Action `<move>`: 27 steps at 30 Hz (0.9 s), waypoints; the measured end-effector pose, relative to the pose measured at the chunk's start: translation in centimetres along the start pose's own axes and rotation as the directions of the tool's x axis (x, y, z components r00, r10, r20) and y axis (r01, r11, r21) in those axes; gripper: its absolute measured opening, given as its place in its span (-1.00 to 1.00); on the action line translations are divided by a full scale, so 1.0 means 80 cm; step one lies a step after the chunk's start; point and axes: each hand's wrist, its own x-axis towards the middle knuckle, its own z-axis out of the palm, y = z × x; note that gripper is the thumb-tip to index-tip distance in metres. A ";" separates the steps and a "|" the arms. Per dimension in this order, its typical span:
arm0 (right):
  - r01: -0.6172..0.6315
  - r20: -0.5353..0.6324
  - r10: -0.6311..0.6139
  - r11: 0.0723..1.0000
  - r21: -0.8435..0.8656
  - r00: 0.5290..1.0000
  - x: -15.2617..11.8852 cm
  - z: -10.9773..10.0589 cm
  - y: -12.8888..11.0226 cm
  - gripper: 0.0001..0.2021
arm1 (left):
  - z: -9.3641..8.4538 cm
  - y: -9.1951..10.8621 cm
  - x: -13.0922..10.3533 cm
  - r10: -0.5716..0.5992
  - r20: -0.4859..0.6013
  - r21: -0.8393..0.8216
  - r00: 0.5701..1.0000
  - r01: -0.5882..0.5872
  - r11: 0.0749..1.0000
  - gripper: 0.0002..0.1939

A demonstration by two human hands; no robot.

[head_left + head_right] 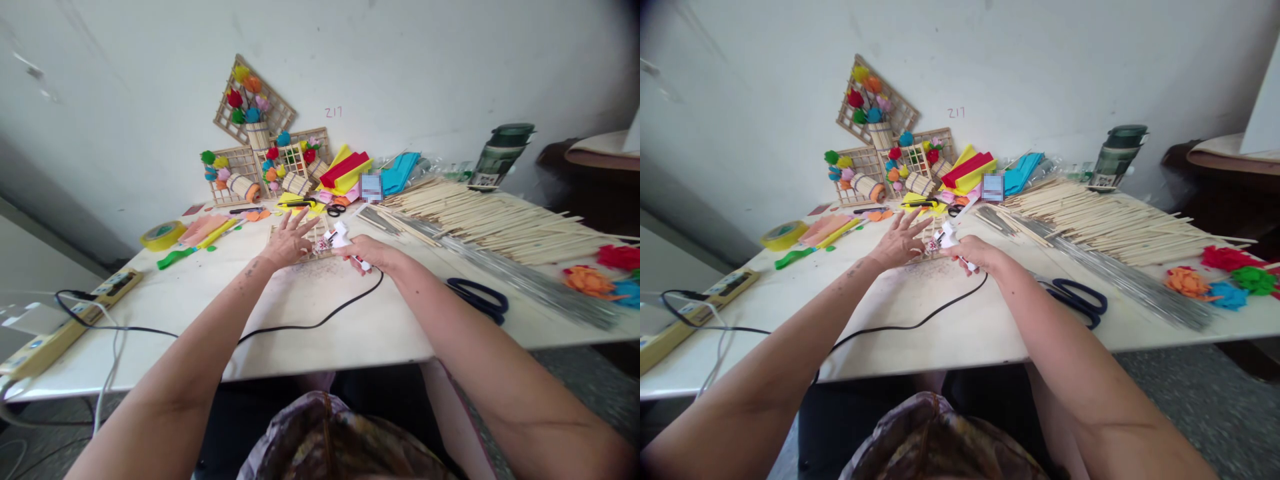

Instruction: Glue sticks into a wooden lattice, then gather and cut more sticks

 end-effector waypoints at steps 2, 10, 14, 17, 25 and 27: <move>-0.006 -0.005 0.006 1.000 -0.010 1.000 0.000 0.000 0.000 -0.68 | 0.000 0.000 0.000 0.008 -0.001 0.014 1.000 -0.008 1.000 -0.91; 0.003 0.004 -0.003 1.000 -0.006 1.000 -0.001 0.000 0.000 -0.69 | 0.002 0.001 0.002 -0.004 0.002 0.034 1.000 0.003 0.999 -0.93; 0.013 0.004 -0.013 1.000 0.000 1.000 0.000 -0.001 0.002 -0.68 | 0.003 0.000 0.001 -0.009 0.009 0.029 1.000 0.009 1.000 -0.93; 0.021 -0.005 -0.021 1.000 0.004 1.000 -0.002 -0.003 0.000 -0.69 | 0.003 0.000 0.001 -0.007 0.005 0.024 1.000 0.007 1.000 -0.91; 0.054 -0.012 -0.053 0.998 0.030 0.999 -0.008 -0.013 -0.004 -0.67 | 0.006 -0.001 0.000 0.023 -0.004 0.050 1.000 -0.023 0.998 -0.88; 0.075 -0.010 -0.075 0.997 0.033 0.997 -0.009 -0.016 -0.005 -0.67 | 0.007 -0.002 0.000 0.035 0.001 0.060 0.999 -0.035 0.998 -0.87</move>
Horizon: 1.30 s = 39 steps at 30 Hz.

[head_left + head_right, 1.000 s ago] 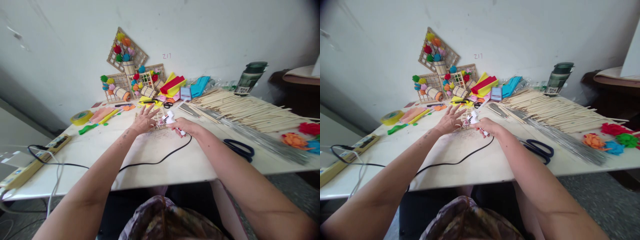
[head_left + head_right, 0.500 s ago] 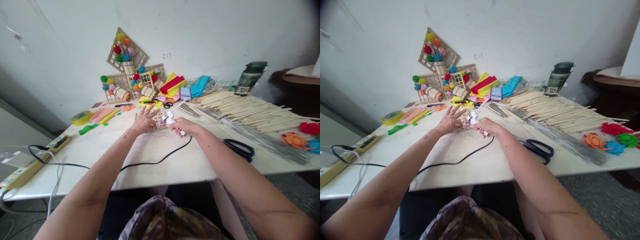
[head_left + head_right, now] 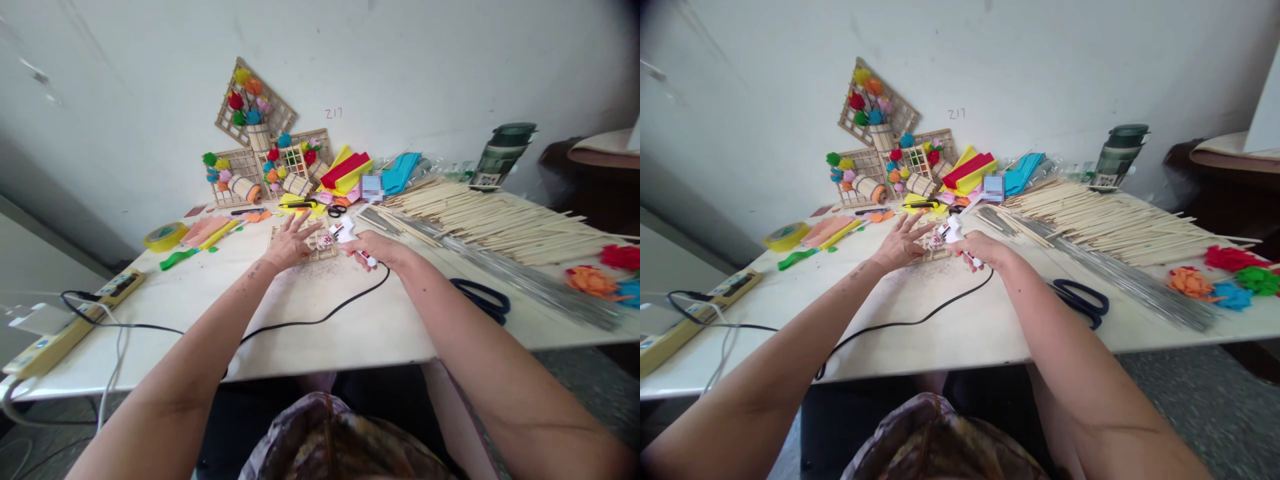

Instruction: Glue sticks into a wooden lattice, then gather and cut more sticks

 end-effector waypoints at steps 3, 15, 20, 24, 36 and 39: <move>0.036 -0.004 -0.036 0.999 -0.010 0.999 -0.001 -0.004 -0.001 -0.67 | 0.000 -0.001 -0.001 0.024 0.011 0.005 1.000 -0.024 1.000 -0.86; 0.131 -0.011 -0.132 0.975 0.178 0.991 -0.007 -0.014 -0.003 -0.66 | -0.007 -0.002 -0.015 -0.009 0.090 -0.011 0.996 0.010 1.000 -0.64; 0.177 -0.046 -0.171 0.945 0.274 0.984 -0.012 -0.017 -0.005 -0.68 | -0.005 -0.002 -0.019 -0.044 0.113 -0.020 0.993 0.046 0.999 -0.63; 0.223 -0.111 -0.198 0.929 0.297 0.974 -0.012 -0.018 -0.004 -0.70 | -0.005 -0.001 -0.021 -0.043 0.114 -0.028 0.992 0.047 0.999 -0.63; 0.228 -0.143 -0.191 0.918 0.323 0.971 -0.004 -0.021 0.006 -0.72 | -0.008 0.001 -0.023 -0.146 0.056 -0.097 0.988 0.151 0.984 -0.64; 0.227 -0.163 -0.183 0.920 0.318 0.970 -0.002 -0.021 0.006 -0.73 | -0.011 -0.001 -0.020 -0.221 0.072 -0.124 0.973 0.229 0.966 -0.64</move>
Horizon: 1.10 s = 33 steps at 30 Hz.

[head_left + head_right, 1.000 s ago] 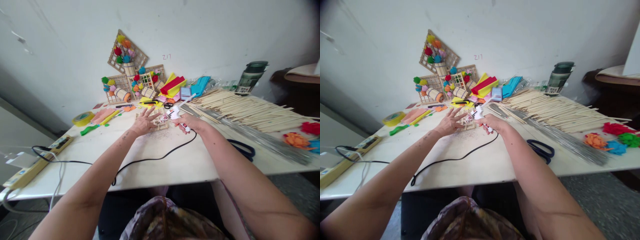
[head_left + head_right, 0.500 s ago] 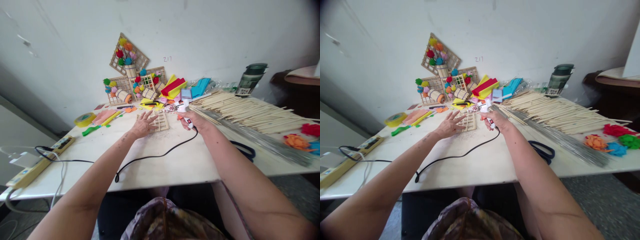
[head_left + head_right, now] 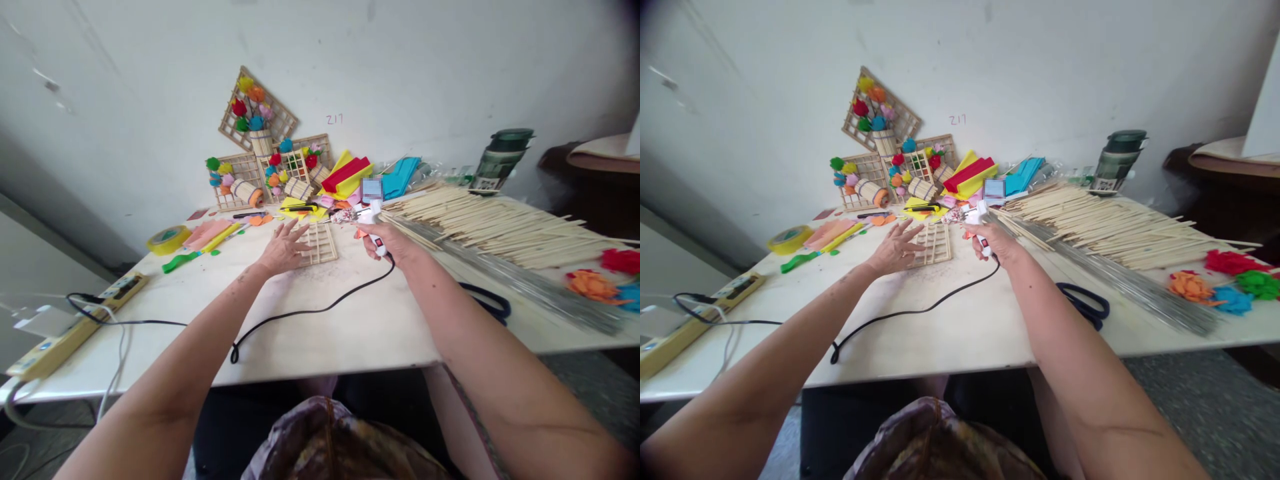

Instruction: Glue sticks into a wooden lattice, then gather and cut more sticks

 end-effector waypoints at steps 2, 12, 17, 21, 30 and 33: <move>-0.003 -0.025 0.003 1.000 -0.005 1.000 0.001 0.001 0.001 -0.72 | -0.002 -0.002 0.003 -0.062 0.042 -0.039 0.997 0.064 0.997 -0.64; -0.038 -0.208 0.049 0.998 0.057 0.977 0.015 0.004 0.016 -0.67 | 0.015 -0.027 0.018 -0.371 0.072 -0.137 0.926 0.378 0.916 -0.76; -0.067 -0.368 0.077 0.997 0.041 0.927 0.030 0.014 0.007 -0.70 | 0.016 -0.028 0.032 -0.369 0.014 -0.167 0.929 0.366 0.916 -0.78; -0.088 -0.388 0.079 0.996 -0.005 0.918 0.051 0.024 -0.009 -0.71 | 0.021 -0.031 0.045 -0.395 -0.034 -0.211 0.918 0.379 0.901 -0.81; -0.087 -0.396 0.083 0.996 0.007 0.914 0.097 0.041 -0.019 -0.79 | 0.018 -0.034 0.073 -0.589 0.093 -0.347 0.802 0.581 0.736 -0.85; -0.100 -0.382 0.097 0.995 0.011 0.919 0.103 0.043 -0.010 -0.79 | 0.014 -0.034 0.079 -0.614 0.154 -0.406 0.774 0.617 0.674 -0.83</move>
